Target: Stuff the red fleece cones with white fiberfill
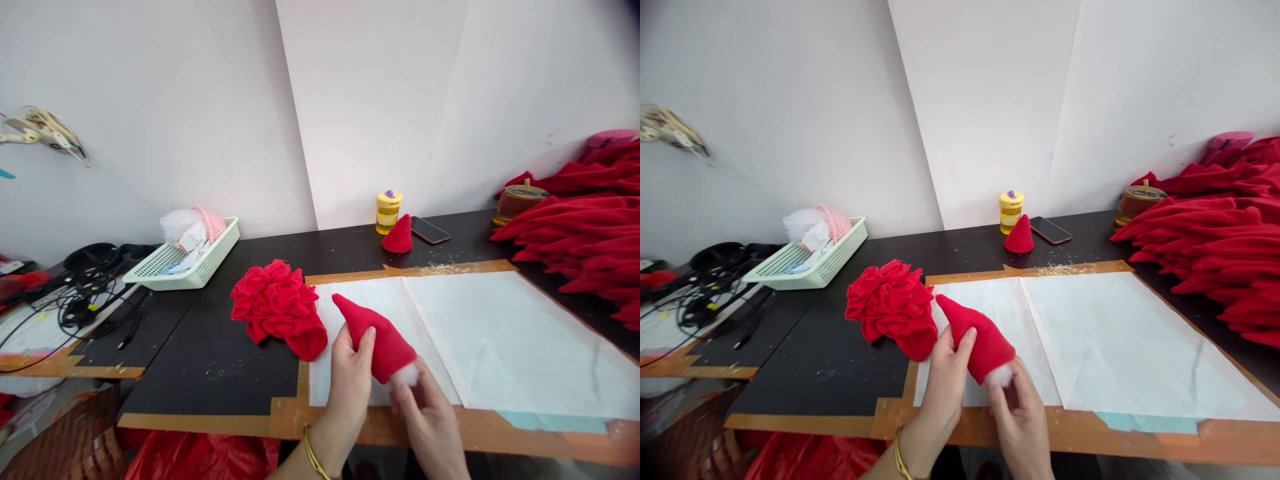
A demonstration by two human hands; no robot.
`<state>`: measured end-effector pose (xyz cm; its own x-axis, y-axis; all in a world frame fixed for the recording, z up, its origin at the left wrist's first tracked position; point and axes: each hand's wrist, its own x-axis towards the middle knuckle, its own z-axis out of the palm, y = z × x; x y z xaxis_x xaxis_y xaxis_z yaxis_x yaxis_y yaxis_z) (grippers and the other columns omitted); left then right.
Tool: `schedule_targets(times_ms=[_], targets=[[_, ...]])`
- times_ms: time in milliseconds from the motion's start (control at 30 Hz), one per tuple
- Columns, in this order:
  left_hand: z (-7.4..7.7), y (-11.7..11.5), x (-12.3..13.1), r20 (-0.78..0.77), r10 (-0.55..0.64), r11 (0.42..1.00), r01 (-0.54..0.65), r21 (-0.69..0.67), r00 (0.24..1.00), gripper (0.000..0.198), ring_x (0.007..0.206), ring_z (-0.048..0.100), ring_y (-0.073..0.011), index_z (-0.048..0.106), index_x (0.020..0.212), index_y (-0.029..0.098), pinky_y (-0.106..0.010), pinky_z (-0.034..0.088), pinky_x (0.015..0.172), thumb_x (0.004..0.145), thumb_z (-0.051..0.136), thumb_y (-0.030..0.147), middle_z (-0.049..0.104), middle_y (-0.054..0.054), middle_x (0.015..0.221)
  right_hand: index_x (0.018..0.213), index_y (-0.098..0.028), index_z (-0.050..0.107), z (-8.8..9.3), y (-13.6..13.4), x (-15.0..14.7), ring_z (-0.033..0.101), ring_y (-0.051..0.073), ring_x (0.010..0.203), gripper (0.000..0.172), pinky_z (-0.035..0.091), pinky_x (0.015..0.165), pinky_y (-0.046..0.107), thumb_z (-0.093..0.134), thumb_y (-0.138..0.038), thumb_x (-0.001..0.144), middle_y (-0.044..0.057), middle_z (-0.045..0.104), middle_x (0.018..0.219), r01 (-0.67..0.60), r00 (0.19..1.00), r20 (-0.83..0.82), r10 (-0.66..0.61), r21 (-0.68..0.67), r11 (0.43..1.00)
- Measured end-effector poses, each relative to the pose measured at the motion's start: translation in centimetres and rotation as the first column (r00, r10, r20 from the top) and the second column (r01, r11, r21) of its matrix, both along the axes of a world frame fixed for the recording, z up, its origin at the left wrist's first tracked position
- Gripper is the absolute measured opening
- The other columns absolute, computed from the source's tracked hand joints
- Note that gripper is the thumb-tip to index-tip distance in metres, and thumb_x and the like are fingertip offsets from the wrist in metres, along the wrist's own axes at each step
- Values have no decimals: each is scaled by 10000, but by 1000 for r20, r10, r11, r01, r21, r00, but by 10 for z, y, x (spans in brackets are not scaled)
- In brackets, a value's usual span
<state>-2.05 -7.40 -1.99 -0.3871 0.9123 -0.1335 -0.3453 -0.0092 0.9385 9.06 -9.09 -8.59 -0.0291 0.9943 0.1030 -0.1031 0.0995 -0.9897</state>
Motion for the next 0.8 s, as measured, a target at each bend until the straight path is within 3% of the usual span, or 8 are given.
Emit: schedule_targets(times_ms=[67,133,200,267,433,600,700,800], targets=[[-1,-6,5,13,-46,998,47,-35,999,310,766,642,-185,684,931,148,-277,505,706,879,694,453,722,-52,841,652,-206,595,2,5,-1,542,153,483,354,467,483,255,614,-461,897,-6,586,530,-14,1000,10,15,-82,997],[-1,-12,8,50,-103,994,104,-22,993,334,846,660,-201,686,1002,145,-292,520,772,898,668,462,735,-72,917,590,-214,560,6,12,-1,516,159,446,345,448,452,265,640,-441,837,-16,551,467,-21,1000,5,22,-156,987],[0,-15,10,58,-138,990,136,39,989,364,993,659,-225,663,1135,162,-322,516,896,876,708,413,731,-90,1070,708,-200,629,10,19,0,560,179,497,205,478,474,277,713,-382,747,-5,624,551,27,999,40,-21,-147,989],[-1,-14,10,43,-114,991,110,69,993,434,1061,647,-239,629,1208,181,-344,502,954,829,764,343,712,-93,1146,877,-196,651,14,21,0,638,209,628,236,538,554,297,751,-334,713,30,702,727,95,992,86,-89,-63,994],[-4,-3,5,125,12,1000,-14,18,992,422,977,655,-232,605,1173,169,-354,521,891,808,772,300,706,-82,1052,1002,-238,597,13,11,3,660,181,748,208,583,628,285,696,-337,849,66,670,988,196,980,-12,-197,184,963],[-4,-7,8,204,-99,995,98,15,974,470,1086,653,-273,583,1273,156,-376,510,937,874,714,368,698,-129,1173,1241,-226,637,8,2,5,719,269,1007,351,619,819,355,632,-379,925,122,722,1200,-85,984,172,54,178,980],[-4,-13,13,203,-97,995,96,14,974,568,1264,580,-277,513,1392,195,-363,462,1047,889,710,369,628,-136,1361,1241,-208,652,8,2,4,693,311,1120,376,599,920,402,616,-420,933,131,730,1213,-139,976,187,111,146,979],[-6,-14,12,214,-95,995,90,34,972,565,1303,556,-268,506,1402,204,-355,446,1079,897,704,362,605,-131,1402,1279,-218,646,9,0,6,661,311,1192,386,570,987,429,533,-433,980,130,714,1251,-229,961,192,198,156,961]])
